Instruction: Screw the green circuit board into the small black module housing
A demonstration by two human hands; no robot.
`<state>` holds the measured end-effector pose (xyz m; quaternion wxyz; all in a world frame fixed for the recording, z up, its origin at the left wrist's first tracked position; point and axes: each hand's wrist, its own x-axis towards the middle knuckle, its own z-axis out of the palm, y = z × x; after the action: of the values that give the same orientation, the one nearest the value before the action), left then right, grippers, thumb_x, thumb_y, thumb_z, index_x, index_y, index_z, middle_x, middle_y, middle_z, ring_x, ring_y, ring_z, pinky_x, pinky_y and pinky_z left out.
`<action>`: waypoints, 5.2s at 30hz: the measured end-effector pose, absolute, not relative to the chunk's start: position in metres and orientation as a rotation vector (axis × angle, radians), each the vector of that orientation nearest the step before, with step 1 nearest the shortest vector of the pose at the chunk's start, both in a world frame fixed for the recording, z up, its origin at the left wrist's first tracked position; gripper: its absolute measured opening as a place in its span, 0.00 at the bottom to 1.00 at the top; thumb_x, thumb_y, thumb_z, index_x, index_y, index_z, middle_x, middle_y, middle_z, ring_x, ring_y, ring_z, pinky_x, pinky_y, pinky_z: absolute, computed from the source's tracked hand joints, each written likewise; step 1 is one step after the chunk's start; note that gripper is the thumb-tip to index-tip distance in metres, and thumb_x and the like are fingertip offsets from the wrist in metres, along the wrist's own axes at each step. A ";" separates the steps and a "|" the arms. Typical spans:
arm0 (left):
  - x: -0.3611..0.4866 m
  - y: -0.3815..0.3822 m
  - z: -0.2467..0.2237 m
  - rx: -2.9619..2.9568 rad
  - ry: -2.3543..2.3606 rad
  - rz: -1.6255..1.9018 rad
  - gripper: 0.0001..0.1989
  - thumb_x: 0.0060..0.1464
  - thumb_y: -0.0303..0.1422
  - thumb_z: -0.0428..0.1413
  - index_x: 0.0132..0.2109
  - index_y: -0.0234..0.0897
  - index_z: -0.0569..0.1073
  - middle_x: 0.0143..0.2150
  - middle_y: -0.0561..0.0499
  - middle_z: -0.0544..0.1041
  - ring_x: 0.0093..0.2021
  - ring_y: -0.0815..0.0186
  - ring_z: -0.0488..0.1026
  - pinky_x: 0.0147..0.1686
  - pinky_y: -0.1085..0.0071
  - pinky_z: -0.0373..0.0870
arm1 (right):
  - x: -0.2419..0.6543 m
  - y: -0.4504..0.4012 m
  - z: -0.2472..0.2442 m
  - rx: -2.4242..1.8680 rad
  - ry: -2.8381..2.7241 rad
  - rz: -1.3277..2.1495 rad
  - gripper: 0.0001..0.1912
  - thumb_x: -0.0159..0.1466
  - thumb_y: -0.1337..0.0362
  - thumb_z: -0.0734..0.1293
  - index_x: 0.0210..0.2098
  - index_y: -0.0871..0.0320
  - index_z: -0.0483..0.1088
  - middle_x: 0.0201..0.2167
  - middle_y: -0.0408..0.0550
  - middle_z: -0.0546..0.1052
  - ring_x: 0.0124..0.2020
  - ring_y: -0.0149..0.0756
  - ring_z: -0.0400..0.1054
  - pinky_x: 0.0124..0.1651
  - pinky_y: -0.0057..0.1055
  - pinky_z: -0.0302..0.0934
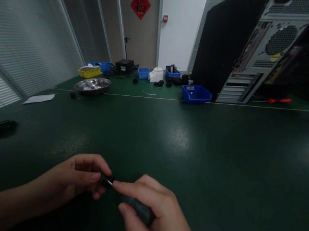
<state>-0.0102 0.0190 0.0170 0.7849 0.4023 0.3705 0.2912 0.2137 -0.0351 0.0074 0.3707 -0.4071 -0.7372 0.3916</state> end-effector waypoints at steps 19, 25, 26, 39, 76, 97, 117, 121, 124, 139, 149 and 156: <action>-0.009 0.018 0.022 0.900 0.829 0.588 0.07 0.47 0.30 0.65 0.36 0.34 0.80 0.30 0.48 0.79 0.30 0.68 0.75 0.33 0.73 0.69 | 0.214 -0.034 0.010 -1.059 -1.890 1.077 0.19 0.64 0.70 0.62 0.54 0.53 0.71 0.37 0.49 0.75 0.37 0.31 0.70 0.38 0.27 0.64; -0.008 0.016 0.022 0.893 0.847 0.635 0.07 0.47 0.29 0.65 0.37 0.34 0.79 0.30 0.49 0.79 0.31 0.68 0.74 0.33 0.73 0.69 | 0.213 -0.035 0.010 -1.067 -1.880 1.067 0.18 0.64 0.69 0.63 0.53 0.53 0.71 0.36 0.48 0.75 0.36 0.32 0.70 0.39 0.27 0.65; -0.007 0.015 0.022 0.897 0.852 0.644 0.07 0.48 0.29 0.64 0.37 0.34 0.79 0.30 0.48 0.79 0.31 0.68 0.74 0.34 0.73 0.69 | 0.213 -0.035 0.010 -1.069 -1.882 1.069 0.18 0.64 0.69 0.63 0.53 0.53 0.71 0.36 0.48 0.75 0.37 0.32 0.70 0.39 0.27 0.65; -0.008 0.017 0.018 0.864 0.844 0.749 0.13 0.52 0.28 0.61 0.44 0.36 0.67 0.41 0.45 0.78 0.46 0.61 0.75 0.52 0.63 0.65 | 0.211 -0.037 0.011 -1.124 -1.836 0.964 0.16 0.63 0.67 0.64 0.50 0.50 0.73 0.38 0.47 0.77 0.37 0.33 0.72 0.39 0.26 0.67; -0.010 0.009 0.031 1.624 0.980 0.523 0.15 0.62 0.38 0.49 0.49 0.45 0.77 0.38 0.49 0.68 0.36 0.65 0.65 0.37 0.71 0.60 | 0.211 -0.038 0.015 -1.089 -1.858 1.044 0.17 0.64 0.68 0.63 0.52 0.52 0.72 0.36 0.48 0.76 0.37 0.32 0.71 0.40 0.26 0.66; -0.012 0.008 0.025 1.799 0.972 0.606 0.14 0.62 0.37 0.49 0.50 0.47 0.77 0.34 0.51 0.69 0.34 0.67 0.67 0.34 0.72 0.60 | 0.212 -0.038 0.012 -1.075 -1.926 1.010 0.18 0.64 0.69 0.63 0.53 0.53 0.71 0.37 0.47 0.74 0.37 0.30 0.70 0.39 0.26 0.65; -0.009 0.008 0.013 1.364 0.861 0.523 0.19 0.63 0.42 0.47 0.50 0.37 0.75 0.26 0.52 0.66 0.26 0.71 0.61 0.26 0.75 0.56 | 0.214 -0.036 0.006 -1.026 -1.867 1.067 0.18 0.65 0.68 0.63 0.54 0.50 0.70 0.38 0.46 0.75 0.39 0.30 0.70 0.41 0.25 0.64; -0.009 0.009 0.011 1.314 0.827 0.538 0.19 0.62 0.42 0.48 0.50 0.36 0.75 0.26 0.52 0.66 0.26 0.71 0.61 0.25 0.75 0.56 | 0.214 -0.036 0.008 -1.024 -1.859 1.085 0.18 0.65 0.68 0.63 0.53 0.50 0.70 0.39 0.46 0.75 0.39 0.30 0.70 0.41 0.26 0.64; -0.008 0.008 0.012 1.346 0.865 0.561 0.19 0.62 0.42 0.48 0.50 0.37 0.75 0.27 0.52 0.66 0.27 0.71 0.62 0.26 0.75 0.57 | 0.215 -0.036 0.008 -1.027 -1.861 1.102 0.18 0.65 0.68 0.63 0.54 0.51 0.70 0.38 0.47 0.75 0.39 0.31 0.70 0.41 0.27 0.64; -0.015 0.003 0.023 1.845 0.893 0.577 0.15 0.61 0.31 0.50 0.53 0.45 0.73 0.47 0.47 0.71 0.45 0.63 0.69 0.44 0.68 0.67 | 0.207 -0.037 0.020 -1.224 -1.629 1.055 0.14 0.63 0.64 0.65 0.47 0.53 0.75 0.42 0.50 0.79 0.45 0.39 0.73 0.46 0.33 0.69; -0.013 0.008 0.017 1.428 0.958 0.553 0.14 0.57 0.36 0.56 0.50 0.39 0.72 0.39 0.49 0.74 0.34 0.67 0.70 0.34 0.71 0.69 | 0.208 -0.035 0.019 -1.211 -1.686 1.035 0.14 0.63 0.65 0.65 0.48 0.53 0.75 0.42 0.48 0.79 0.44 0.37 0.72 0.44 0.30 0.69; -0.011 0.015 0.022 1.388 0.999 0.541 0.14 0.51 0.34 0.62 0.45 0.38 0.73 0.40 0.51 0.74 0.40 0.65 0.70 0.39 0.70 0.66 | 0.211 -0.036 0.009 -1.102 -1.815 1.024 0.15 0.65 0.65 0.64 0.50 0.52 0.73 0.38 0.47 0.77 0.37 0.33 0.72 0.38 0.27 0.66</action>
<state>-0.0112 0.0147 0.0221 0.6243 0.6045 0.4351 0.2358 0.2113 -0.0364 0.0088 0.3822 -0.4321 -0.7114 0.4014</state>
